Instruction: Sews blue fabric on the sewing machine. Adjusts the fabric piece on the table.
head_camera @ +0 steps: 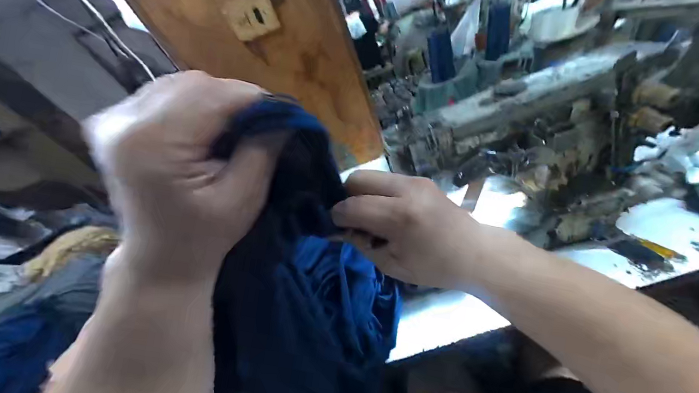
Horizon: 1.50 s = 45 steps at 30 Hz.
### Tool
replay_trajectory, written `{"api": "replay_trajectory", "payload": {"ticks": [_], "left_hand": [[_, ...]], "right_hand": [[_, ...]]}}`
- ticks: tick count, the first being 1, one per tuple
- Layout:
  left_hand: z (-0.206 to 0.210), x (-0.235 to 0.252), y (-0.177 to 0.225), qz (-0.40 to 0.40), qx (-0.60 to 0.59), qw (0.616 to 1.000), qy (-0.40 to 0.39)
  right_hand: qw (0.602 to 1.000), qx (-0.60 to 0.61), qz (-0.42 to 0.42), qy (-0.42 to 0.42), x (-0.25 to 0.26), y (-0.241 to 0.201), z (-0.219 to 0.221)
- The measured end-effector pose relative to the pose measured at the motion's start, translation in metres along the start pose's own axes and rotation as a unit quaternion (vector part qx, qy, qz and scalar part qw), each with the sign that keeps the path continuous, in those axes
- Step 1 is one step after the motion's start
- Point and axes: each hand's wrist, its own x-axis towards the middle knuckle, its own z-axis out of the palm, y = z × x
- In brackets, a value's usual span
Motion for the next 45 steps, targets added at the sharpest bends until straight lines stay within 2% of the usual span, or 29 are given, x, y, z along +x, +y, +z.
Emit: {"api": "replay_trajectory", "payload": {"ticks": [2,4,5,7,8,9,12,16,21,25,29,32,37,38,42,45], "left_hand": [[0.026,0.005,-0.01,-0.033,0.043,0.996,-0.066],[0.07,-0.013,-0.006,-0.132,0.018,0.977,-0.166],[0.099,-0.031,-0.001,-0.193,-0.001,0.955,-0.225],[0.156,-0.067,0.012,-0.3,-0.025,0.881,-0.365],[0.18,-0.08,0.021,-0.325,-0.024,0.847,-0.419],[0.201,-0.091,0.029,-0.333,-0.017,0.831,-0.445],[0.238,-0.11,0.04,-0.334,-0.016,0.845,-0.416],[0.253,-0.13,0.036,-0.312,-0.033,0.904,-0.289],[0.256,-0.135,0.033,-0.345,-0.076,0.902,-0.246],[0.255,-0.146,0.028,-0.33,-0.136,0.912,-0.201],[0.247,-0.138,0.034,-0.358,-0.11,0.891,-0.256],[0.244,-0.127,0.037,-0.388,-0.085,0.865,-0.307],[0.247,-0.11,0.032,-0.404,-0.075,0.839,-0.357],[0.251,-0.108,0.03,-0.402,-0.076,0.841,-0.353],[0.281,-0.113,0.019,-0.346,-0.065,0.892,-0.284],[0.288,-0.111,0.02,-0.361,-0.069,0.889,-0.274]], "right_hand": [[0.998,-0.002,0.067,0.001,-0.02,0.018,0.014],[0.988,0.023,0.148,-0.036,-0.07,0.028,0.02],[0.978,0.04,0.194,-0.066,-0.101,0.032,0.021],[0.955,0.052,0.268,-0.117,-0.165,0.042,0.023],[0.945,0.053,0.292,-0.136,-0.191,0.047,0.025],[0.937,0.051,0.312,-0.15,-0.212,0.05,0.027],[0.935,0.032,0.324,-0.142,-0.238,0.053,0.034],[0.948,0.024,0.304,-0.088,-0.243,0.055,0.05],[0.954,0.021,0.295,-0.045,-0.247,0.062,0.054],[0.959,-0.035,0.28,-0.006,-0.243,0.054,0.052],[0.979,-0.003,0.202,-0.007,-0.239,0.051,0.041],[0.969,0.068,0.238,-0.004,-0.239,0.049,0.035],[0.95,0.097,0.295,0.014,-0.233,0.04,0.028],[0.948,0.098,0.304,0.016,-0.231,0.041,0.028],[0.938,0.063,0.34,0.013,-0.22,0.054,0.027],[0.938,0.043,0.343,0.009,-0.218,0.056,0.03]]}}
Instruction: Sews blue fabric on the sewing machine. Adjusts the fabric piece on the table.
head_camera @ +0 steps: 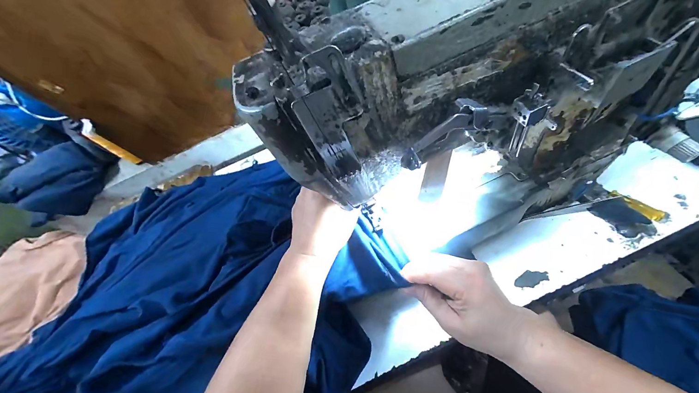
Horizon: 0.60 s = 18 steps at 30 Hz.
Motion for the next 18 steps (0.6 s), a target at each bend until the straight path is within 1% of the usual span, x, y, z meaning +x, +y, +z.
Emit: {"api": "replay_trajectory", "payload": {"ticks": [3,5,8,10,12,14,16,18], "left_hand": [[-0.008,-0.002,-0.002,0.016,-0.055,0.998,-0.015],[-0.011,-0.002,-0.002,0.006,-0.066,0.997,-0.028],[-0.015,0.002,0.001,-0.035,-0.083,0.994,-0.057],[-0.016,0.003,0.002,-0.044,-0.105,0.992,-0.058],[-0.019,0.003,0.001,-0.046,-0.106,0.991,-0.072],[-0.021,0.006,0.001,-0.049,-0.082,0.991,-0.093],[-0.017,0.011,-0.001,-0.037,-0.055,0.993,-0.099],[0.001,0.016,-0.017,0.007,-0.054,0.996,-0.066]], "right_hand": [[1.0,-0.007,-0.019,-0.005,-0.01,-0.007,0.001],[1.0,-0.015,-0.023,-0.003,-0.016,-0.01,0.0],[1.0,-0.013,-0.024,-0.001,-0.015,-0.012,-0.001],[1.0,-0.011,-0.028,-0.001,-0.014,-0.011,0.002],[1.0,-0.008,-0.029,-0.002,-0.013,-0.012,0.004],[1.0,0.0,-0.028,0.001,-0.013,-0.013,0.005],[1.0,0.014,-0.025,0.0,-0.01,-0.013,0.005],[0.999,0.033,-0.022,-0.005,-0.002,-0.012,0.007]]}}
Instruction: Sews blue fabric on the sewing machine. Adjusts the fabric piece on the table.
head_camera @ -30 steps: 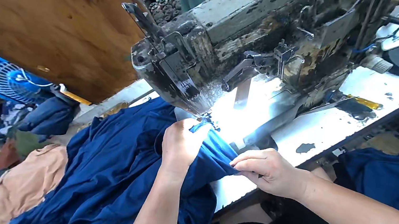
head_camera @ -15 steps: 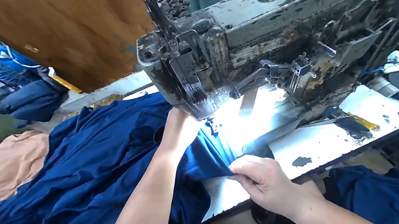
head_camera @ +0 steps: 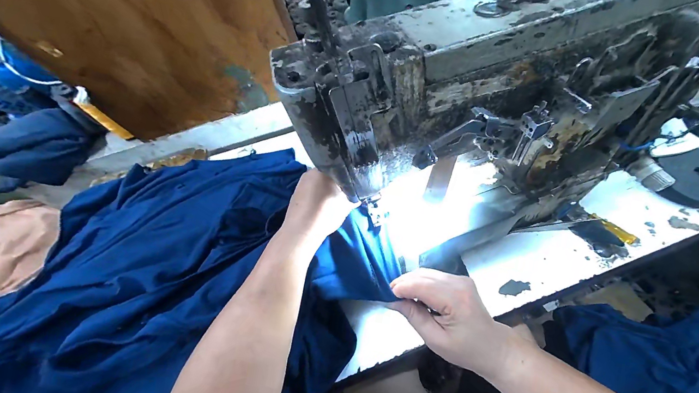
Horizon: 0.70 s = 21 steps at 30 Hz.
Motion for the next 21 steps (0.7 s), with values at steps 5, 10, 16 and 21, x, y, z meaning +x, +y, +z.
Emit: {"api": "replay_trajectory", "payload": {"ticks": [5,10,16,21], "left_hand": [[-0.005,-0.008,-0.004,-0.018,-0.061,0.998,0.019],[-0.013,-0.022,0.017,-0.029,-0.013,0.999,0.011],[-0.001,-0.021,0.014,0.002,0.017,0.997,0.072],[-0.003,-0.026,0.019,-0.038,0.021,0.999,0.033]], "right_hand": [[0.999,0.029,0.01,-0.01,0.0,-0.002,0.005],[1.0,0.01,0.023,0.01,-0.011,-0.005,-0.004],[0.999,-0.035,0.008,0.013,-0.008,0.001,-0.004],[0.997,-0.074,-0.008,-0.006,-0.016,-0.011,-0.009]]}}
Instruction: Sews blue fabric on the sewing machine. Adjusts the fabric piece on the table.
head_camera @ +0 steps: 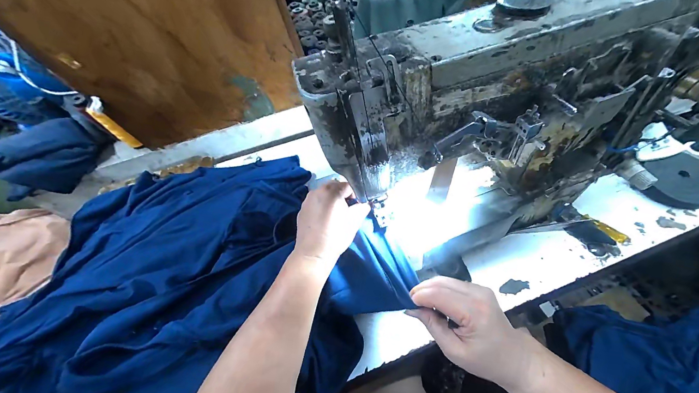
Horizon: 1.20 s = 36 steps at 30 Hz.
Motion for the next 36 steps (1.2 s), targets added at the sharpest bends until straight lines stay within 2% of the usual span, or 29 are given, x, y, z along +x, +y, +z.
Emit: {"api": "replay_trajectory", "payload": {"ticks": [3,8,13,22,27,31,34,36], "left_hand": [[0.0,0.002,0.002,-0.023,0.004,1.0,-0.008],[0.01,0.004,-0.003,0.025,0.001,0.998,0.06],[0.007,-0.001,-0.002,0.014,0.0,0.999,0.046],[0.008,0.005,-0.012,0.069,-0.008,0.997,0.035],[0.009,0.005,-0.011,0.064,-0.016,0.997,0.031],[0.036,0.01,-0.03,0.112,0.002,0.986,0.123],[0.01,0.001,-0.006,0.051,-0.007,0.998,0.035],[0.006,0.001,-0.005,0.051,0.005,0.998,0.022]], "right_hand": [[1.0,-0.015,-0.002,0.001,0.0,0.001,0.0],[0.999,-0.032,-0.007,0.014,0.004,0.008,0.007],[0.999,-0.042,-0.002,0.005,-0.004,0.006,0.005],[1.0,0.015,-0.005,0.005,0.002,0.003,0.019],[1.0,0.021,-0.001,0.002,0.001,0.005,0.016],[1.0,0.026,0.003,0.004,-0.001,0.008,0.014],[1.0,0.01,0.015,0.003,0.0,0.003,0.009],[1.0,0.004,0.031,-0.005,0.003,-0.002,0.005]]}}
